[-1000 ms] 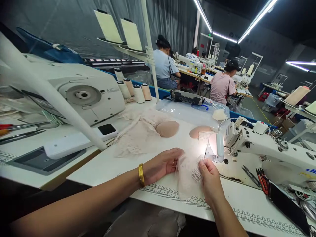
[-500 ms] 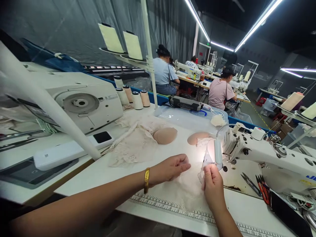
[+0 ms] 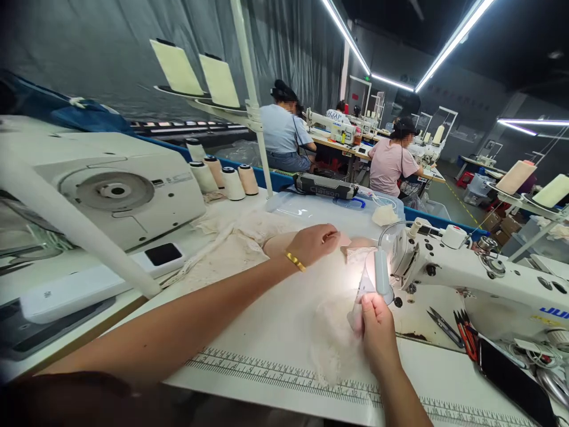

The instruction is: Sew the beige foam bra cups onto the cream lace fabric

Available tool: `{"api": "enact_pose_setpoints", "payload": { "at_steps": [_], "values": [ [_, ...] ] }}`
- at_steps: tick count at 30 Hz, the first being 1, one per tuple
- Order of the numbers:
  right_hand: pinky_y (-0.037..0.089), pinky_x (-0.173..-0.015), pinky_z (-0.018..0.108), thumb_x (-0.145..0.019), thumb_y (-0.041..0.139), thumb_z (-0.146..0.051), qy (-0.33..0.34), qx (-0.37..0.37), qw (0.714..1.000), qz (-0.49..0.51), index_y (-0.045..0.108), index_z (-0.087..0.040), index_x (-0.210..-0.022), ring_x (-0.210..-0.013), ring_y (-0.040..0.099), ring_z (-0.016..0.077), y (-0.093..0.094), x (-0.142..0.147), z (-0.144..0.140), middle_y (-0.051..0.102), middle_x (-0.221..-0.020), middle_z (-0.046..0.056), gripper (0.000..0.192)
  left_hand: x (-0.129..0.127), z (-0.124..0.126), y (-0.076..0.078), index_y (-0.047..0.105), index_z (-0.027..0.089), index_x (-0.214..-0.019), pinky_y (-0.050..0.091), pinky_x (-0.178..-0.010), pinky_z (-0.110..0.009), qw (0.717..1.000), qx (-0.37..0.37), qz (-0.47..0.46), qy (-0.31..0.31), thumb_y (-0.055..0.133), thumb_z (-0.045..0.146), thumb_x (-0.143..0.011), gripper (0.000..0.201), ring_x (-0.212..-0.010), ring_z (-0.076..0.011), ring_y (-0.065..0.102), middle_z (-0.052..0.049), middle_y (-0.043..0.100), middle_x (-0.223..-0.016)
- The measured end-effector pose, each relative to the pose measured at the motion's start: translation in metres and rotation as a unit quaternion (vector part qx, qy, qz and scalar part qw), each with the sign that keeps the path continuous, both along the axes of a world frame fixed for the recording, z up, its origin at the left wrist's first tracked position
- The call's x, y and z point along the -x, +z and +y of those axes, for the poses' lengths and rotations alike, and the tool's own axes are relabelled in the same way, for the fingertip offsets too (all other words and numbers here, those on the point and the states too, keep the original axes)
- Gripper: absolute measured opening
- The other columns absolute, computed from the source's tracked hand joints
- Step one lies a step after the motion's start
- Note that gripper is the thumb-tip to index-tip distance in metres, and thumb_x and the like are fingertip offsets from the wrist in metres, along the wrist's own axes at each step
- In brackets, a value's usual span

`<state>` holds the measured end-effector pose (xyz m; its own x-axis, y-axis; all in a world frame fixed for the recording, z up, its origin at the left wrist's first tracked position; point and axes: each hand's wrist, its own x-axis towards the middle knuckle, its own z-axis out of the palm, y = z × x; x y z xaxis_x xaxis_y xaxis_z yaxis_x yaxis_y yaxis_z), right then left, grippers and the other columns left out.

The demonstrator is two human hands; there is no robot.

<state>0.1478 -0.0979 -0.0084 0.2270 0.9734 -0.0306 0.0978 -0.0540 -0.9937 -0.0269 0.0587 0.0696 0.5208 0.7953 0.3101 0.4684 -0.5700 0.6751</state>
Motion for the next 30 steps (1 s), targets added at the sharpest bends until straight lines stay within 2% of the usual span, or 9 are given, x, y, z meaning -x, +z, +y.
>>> {"api": "enact_pose_setpoints", "payload": {
  "at_steps": [4,9,14,17,20,22,25,27,30],
  "values": [
    [0.034,-0.053,0.028,-0.092,0.054,-0.066,0.004,0.004,0.999,0.046,0.062,-0.023,-0.097,-0.056,0.047,0.0163,0.008,-0.007,-0.007,0.055,-0.061,-0.004,0.043,0.025,-0.038,0.0,0.062,0.014,-0.113,0.057,-0.067,-0.03,0.99,0.127,-0.032,-0.051,0.062,0.032,-0.096,0.025,-0.077,-0.0169,0.066,-0.004,0.069,-0.09],
    [0.042,-0.058,0.027,-0.092,0.054,-0.069,0.015,0.017,0.996,0.082,0.059,-0.025,-0.11,-0.061,0.052,0.0152,0.005,-0.022,-0.026,0.063,-0.074,-0.002,0.048,0.026,-0.09,-0.012,0.058,0.017,-0.096,0.043,-0.056,-0.022,0.926,0.338,-0.102,-0.132,0.069,0.032,-0.077,0.027,-0.06,-0.0113,0.054,0.005,0.059,-0.066],
    [0.051,-0.076,0.032,-0.091,0.067,-0.051,0.05,-0.002,0.999,0.016,0.049,-0.026,-0.129,-0.08,0.063,0.0177,0.01,-0.025,-0.053,0.07,-0.093,0.003,0.049,0.009,-0.108,-0.02,0.059,0.018,-0.095,0.045,-0.061,-0.026,0.96,0.25,-0.027,-0.122,0.062,0.031,-0.078,0.021,-0.067,-0.0152,0.058,0.002,0.061,-0.073],
    [0.052,-0.077,0.031,-0.092,0.067,-0.035,0.047,-0.057,0.99,-0.121,0.048,-0.026,-0.135,-0.081,0.064,0.0172,0.021,-0.014,-0.065,0.068,-0.09,0.001,0.048,0.007,-0.107,-0.01,0.061,0.018,-0.113,0.052,-0.087,-0.038,0.983,0.121,0.014,-0.14,0.068,0.034,-0.08,0.037,-0.099,-0.0251,0.064,-0.009,0.068,-0.109],
    [0.054,-0.076,0.029,-0.096,0.057,-0.025,0.086,-0.135,0.954,-0.255,0.048,-0.028,-0.138,-0.078,0.064,0.0147,0.036,-0.003,-0.071,0.07,-0.091,0.0,0.043,0.006,-0.103,0.005,0.047,0.021,-0.143,0.03,-0.118,-0.051,0.966,0.038,0.017,-0.256,0.081,0.038,-0.073,0.08,-0.145,-0.0349,0.035,-0.015,0.045,-0.153],
    [0.055,-0.077,0.03,-0.097,0.054,-0.02,0.136,-0.187,0.921,-0.313,0.047,-0.028,-0.139,-0.08,0.065,0.0151,0.047,0.0,-0.074,0.071,-0.093,0.0,0.043,0.005,-0.098,0.013,0.039,0.023,-0.151,0.027,-0.12,-0.051,0.935,0.058,0.031,-0.35,0.085,0.035,-0.069,0.095,-0.148,-0.0354,0.031,-0.014,0.044,-0.155],
    [0.056,-0.077,0.032,-0.099,0.053,-0.019,0.174,-0.242,0.88,-0.371,0.045,-0.029,-0.141,-0.082,0.066,0.0168,0.062,-0.005,-0.074,0.071,-0.095,0.002,0.044,0.005,-0.089,0.016,0.057,0.024,-0.133,0.051,-0.093,-0.037,0.884,0.154,0.081,-0.434,0.083,0.028,-0.068,0.069,-0.108,-0.0279,0.065,-0.004,0.072,-0.109],
    [0.057,-0.075,0.031,-0.099,0.055,-0.02,0.157,-0.269,0.862,-0.399,0.046,-0.03,-0.141,-0.08,0.067,0.0168,0.068,-0.01,-0.072,0.072,-0.096,0.002,0.044,0.008,-0.083,0.014,0.067,0.022,-0.103,0.049,-0.063,-0.025,0.872,0.199,0.115,-0.433,0.074,0.024,-0.072,0.032,-0.069,-0.0179,0.063,0.004,0.066,-0.073],
    [0.057,-0.07,0.03,-0.098,0.057,-0.018,0.078,-0.321,0.841,-0.428,0.049,-0.03,-0.138,-0.074,0.067,0.0167,0.07,-0.015,-0.062,0.074,-0.093,0.002,0.042,0.017,-0.077,0.01,0.059,0.021,-0.081,0.033,-0.048,-0.022,0.926,0.136,0.115,-0.332,0.062,0.017,-0.073,0.009,-0.051,-0.0113,0.047,0.008,0.051,-0.059]
  ]
}}
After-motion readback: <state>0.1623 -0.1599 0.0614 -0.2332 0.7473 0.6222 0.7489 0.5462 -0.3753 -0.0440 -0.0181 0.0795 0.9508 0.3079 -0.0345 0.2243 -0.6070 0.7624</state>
